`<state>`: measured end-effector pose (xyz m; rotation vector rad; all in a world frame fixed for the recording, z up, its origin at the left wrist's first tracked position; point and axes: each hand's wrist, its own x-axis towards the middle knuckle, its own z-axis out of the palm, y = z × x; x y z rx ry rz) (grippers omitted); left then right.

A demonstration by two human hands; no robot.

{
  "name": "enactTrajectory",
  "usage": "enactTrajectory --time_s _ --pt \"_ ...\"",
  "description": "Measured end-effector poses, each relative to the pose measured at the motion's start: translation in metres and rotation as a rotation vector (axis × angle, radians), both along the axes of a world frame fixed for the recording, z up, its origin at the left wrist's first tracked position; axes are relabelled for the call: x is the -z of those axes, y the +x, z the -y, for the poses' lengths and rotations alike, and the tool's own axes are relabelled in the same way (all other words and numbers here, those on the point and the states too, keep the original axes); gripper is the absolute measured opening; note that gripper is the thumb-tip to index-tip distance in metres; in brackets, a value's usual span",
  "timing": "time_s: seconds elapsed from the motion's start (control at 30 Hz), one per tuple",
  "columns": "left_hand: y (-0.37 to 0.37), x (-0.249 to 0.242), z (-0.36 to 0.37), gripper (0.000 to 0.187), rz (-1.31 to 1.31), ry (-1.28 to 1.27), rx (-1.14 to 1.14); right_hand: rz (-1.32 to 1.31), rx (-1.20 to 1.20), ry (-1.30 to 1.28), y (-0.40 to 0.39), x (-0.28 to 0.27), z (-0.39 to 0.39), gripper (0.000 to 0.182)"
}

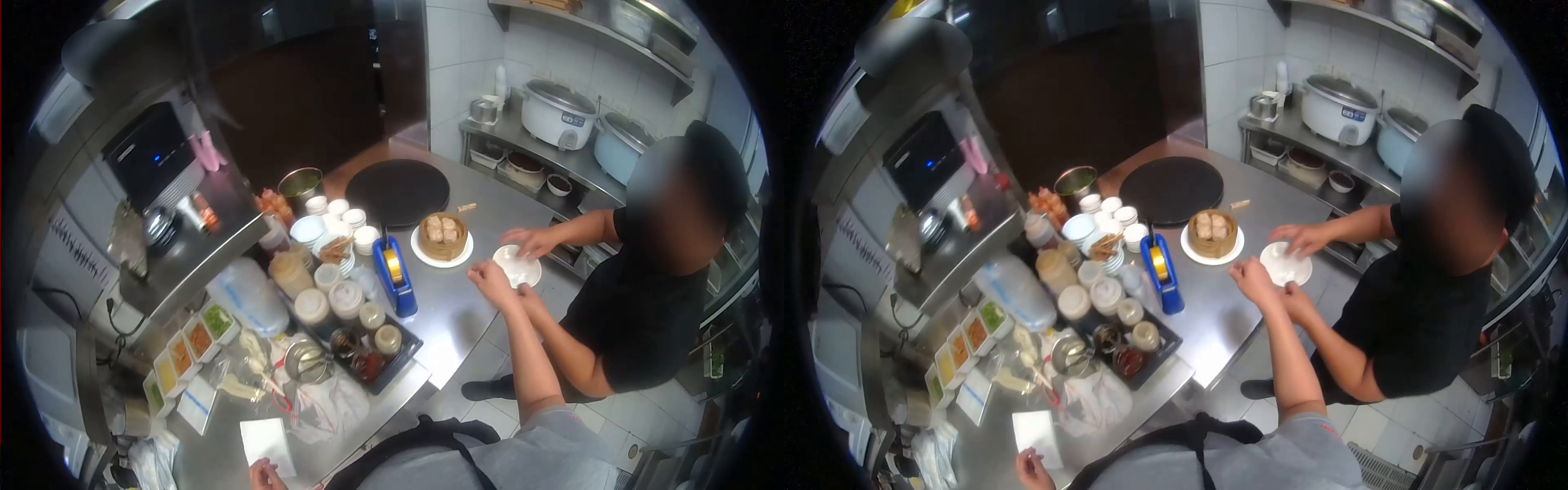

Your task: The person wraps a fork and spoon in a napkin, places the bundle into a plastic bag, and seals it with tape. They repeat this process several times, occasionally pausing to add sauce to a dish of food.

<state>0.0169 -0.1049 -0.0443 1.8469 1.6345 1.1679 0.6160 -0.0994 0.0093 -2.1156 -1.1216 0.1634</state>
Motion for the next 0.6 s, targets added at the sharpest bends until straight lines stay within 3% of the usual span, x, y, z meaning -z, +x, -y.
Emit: enactTrajectory --time_s 0.03,0.1,0.17,0.3,0.37,0.43,0.47,0.53,0.6 --pt "0.007 0.0 0.001 0.012 -0.016 0.052 -0.056 -0.006 0.003 0.001 0.012 0.011 -0.006 0.024" --pt "0.024 -0.014 -0.004 0.013 -0.051 -0.013 -0.056 -0.269 -0.075 -0.089 0.013 0.021 -0.022 0.023" --pt "0.035 -0.022 -0.011 0.012 -0.078 -0.035 0.024 -0.208 -0.11 -0.016 0.023 0.036 -0.034 0.023" --pt "0.051 -0.035 -0.028 0.012 -0.117 -0.021 0.057 -0.137 0.022 0.422 0.093 0.053 -0.08 0.017" --pt "0.055 -0.035 -0.035 0.013 -0.107 -0.011 0.069 -0.161 0.238 0.358 0.143 0.048 -0.097 0.015" --pt "0.055 -0.031 -0.039 0.013 -0.103 -0.018 0.069 -0.024 0.387 0.278 0.199 0.073 -0.117 0.016" --pt "0.055 -0.028 -0.04 0.013 -0.103 -0.027 0.072 -0.019 0.375 0.281 0.217 0.086 -0.125 0.016" --pt "0.053 -0.026 -0.042 0.013 -0.09 -0.047 0.047 -0.009 0.425 -0.127 0.244 0.099 -0.145 0.017" --pt "0.052 -0.03 -0.04 0.013 -0.11 -0.049 0.036 0.052 0.388 -0.229 0.235 0.083 -0.143 0.017"
